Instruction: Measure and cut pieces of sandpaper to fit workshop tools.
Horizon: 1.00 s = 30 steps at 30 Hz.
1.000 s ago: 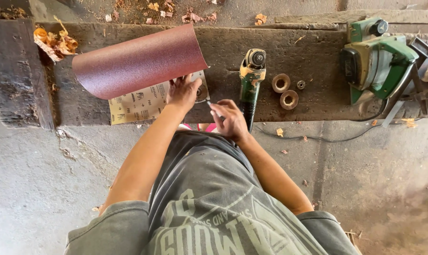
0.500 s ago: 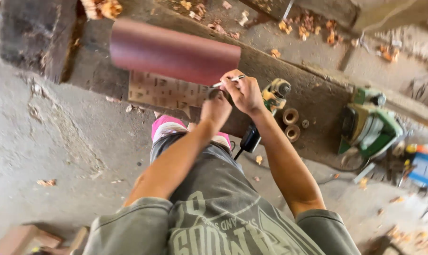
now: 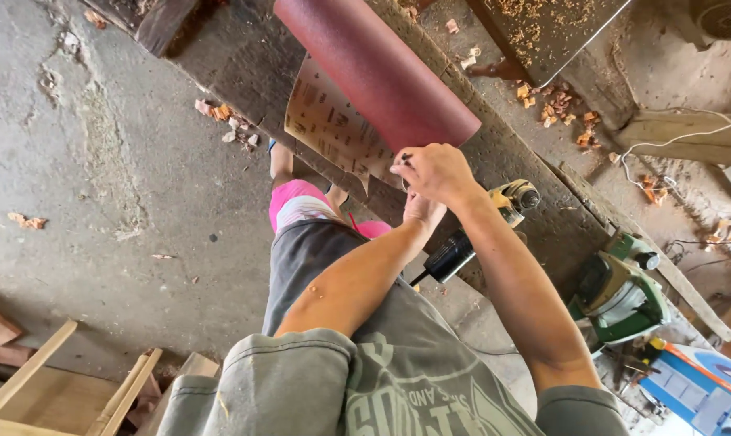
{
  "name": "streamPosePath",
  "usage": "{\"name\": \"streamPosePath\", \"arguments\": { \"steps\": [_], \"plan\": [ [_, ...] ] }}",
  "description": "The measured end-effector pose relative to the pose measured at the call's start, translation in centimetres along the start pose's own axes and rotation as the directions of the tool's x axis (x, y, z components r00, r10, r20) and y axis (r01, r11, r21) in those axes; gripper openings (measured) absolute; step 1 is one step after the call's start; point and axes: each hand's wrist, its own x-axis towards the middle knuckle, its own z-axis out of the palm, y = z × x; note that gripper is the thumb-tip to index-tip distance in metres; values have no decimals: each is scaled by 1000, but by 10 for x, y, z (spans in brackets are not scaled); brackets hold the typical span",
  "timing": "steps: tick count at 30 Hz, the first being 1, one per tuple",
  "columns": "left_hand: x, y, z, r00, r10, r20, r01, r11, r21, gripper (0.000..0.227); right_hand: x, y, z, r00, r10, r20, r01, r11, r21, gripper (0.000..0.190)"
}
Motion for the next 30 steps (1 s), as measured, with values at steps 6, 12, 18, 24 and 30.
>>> {"name": "streamPosePath", "arguments": {
  "steps": [6, 12, 18, 24, 30],
  "plan": [
    [4, 31, 33, 1000, 28, 11, -25, 982, -186, 63, 11, 5, 18, 999, -34, 23, 37, 980, -194, 31],
    [-3, 16, 12, 998, 63, 14, -63, 998, -32, 63, 7, 12, 16, 1000, -14, -25, 11, 993, -121, 31],
    [-7, 21, 20, 986, 60, 158, 1, 933, -360, 24, 2, 25, 14, 981, 20, -192, -10, 999, 51, 27],
    [-16, 0, 8, 996, -21, 84, 40, 971, -234, 24, -2, 39, 10, 960, 84, -268, -48, 989, 138, 22],
    [-23, -21, 2, 999, -33, 29, 39, 969, -245, 55, -15, 59, 14, 920, 123, -372, -37, 972, 231, 19]
  ]
}}
